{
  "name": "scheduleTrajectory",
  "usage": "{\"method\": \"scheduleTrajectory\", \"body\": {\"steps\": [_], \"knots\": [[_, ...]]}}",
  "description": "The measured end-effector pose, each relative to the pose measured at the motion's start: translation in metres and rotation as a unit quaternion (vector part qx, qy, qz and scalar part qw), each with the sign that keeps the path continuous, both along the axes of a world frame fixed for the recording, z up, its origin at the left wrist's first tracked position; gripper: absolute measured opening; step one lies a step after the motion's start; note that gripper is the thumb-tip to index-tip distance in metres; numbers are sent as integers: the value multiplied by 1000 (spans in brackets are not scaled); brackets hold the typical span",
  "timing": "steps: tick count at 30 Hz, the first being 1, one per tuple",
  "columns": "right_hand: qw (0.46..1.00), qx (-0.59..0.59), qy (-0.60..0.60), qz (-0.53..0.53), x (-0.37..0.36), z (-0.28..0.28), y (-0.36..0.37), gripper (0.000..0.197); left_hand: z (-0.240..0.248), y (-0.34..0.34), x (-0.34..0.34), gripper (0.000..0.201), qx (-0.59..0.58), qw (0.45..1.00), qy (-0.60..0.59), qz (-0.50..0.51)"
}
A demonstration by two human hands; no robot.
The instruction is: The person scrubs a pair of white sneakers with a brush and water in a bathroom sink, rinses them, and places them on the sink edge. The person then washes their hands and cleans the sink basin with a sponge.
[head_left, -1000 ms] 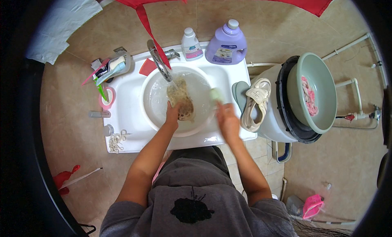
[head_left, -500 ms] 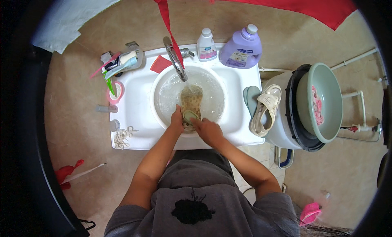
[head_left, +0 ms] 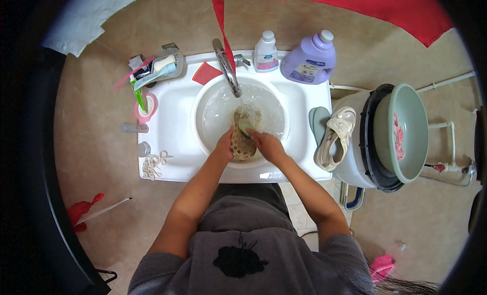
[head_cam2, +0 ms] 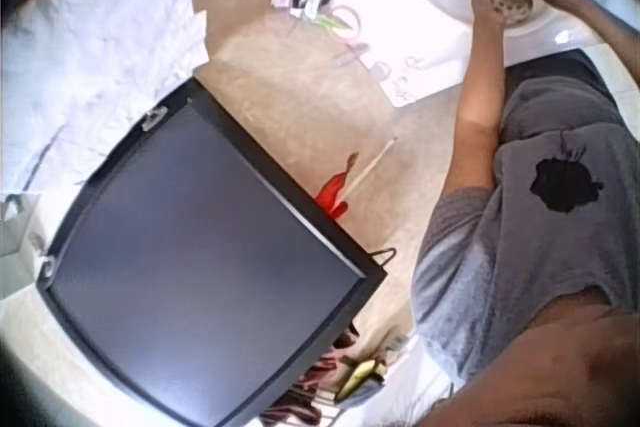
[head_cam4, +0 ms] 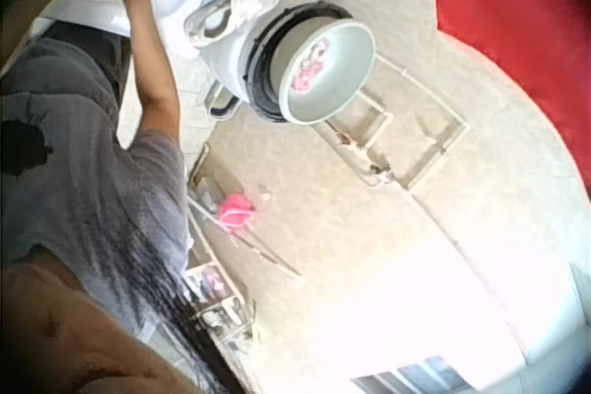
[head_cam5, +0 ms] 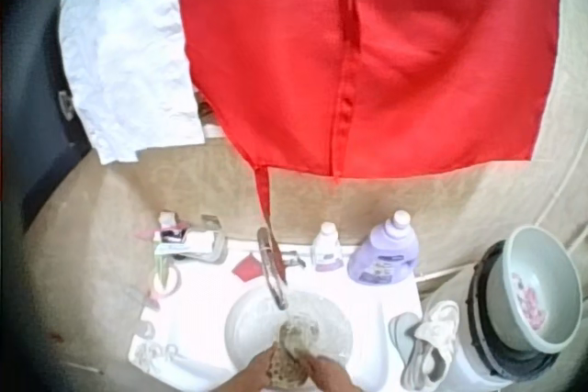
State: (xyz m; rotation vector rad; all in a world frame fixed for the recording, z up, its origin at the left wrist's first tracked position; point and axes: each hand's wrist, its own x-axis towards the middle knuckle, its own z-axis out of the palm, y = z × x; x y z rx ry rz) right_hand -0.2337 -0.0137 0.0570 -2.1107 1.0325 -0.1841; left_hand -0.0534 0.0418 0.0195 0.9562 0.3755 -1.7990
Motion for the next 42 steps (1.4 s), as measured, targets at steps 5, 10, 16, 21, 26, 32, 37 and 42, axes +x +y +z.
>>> {"method": "scheduleTrajectory", "body": {"steps": [5,10,16,21,26,32,37,42], "knots": [[998,-16,26,55,-14,40,41,36,-11,0,-2,49,-1,1000,-14,14],[990,-70,120,-2,41,6,-10,32,-14,0,-6,48,-28,998,-48,-12],[980,10,170,-104,59,-61,-81,35,12,-2,-16,55,35,968,-241,-61],[987,21,76,-140,30,-42,-36,38,15,-3,-13,50,-13,992,-119,-46],[985,-3,107,-132,23,-13,12,37,1,-5,-10,52,-18,997,-42,-62],[852,366,-169,-334,13,-26,-33,74,14,-17,-41,43,-69,778,-593,-195],[741,517,-268,-334,-6,-29,-53,71,40,-8,-66,36,-201,509,-804,-232],[731,504,-287,-359,-9,-20,-50,54,49,0,-72,45,-310,413,-828,-216]]}}
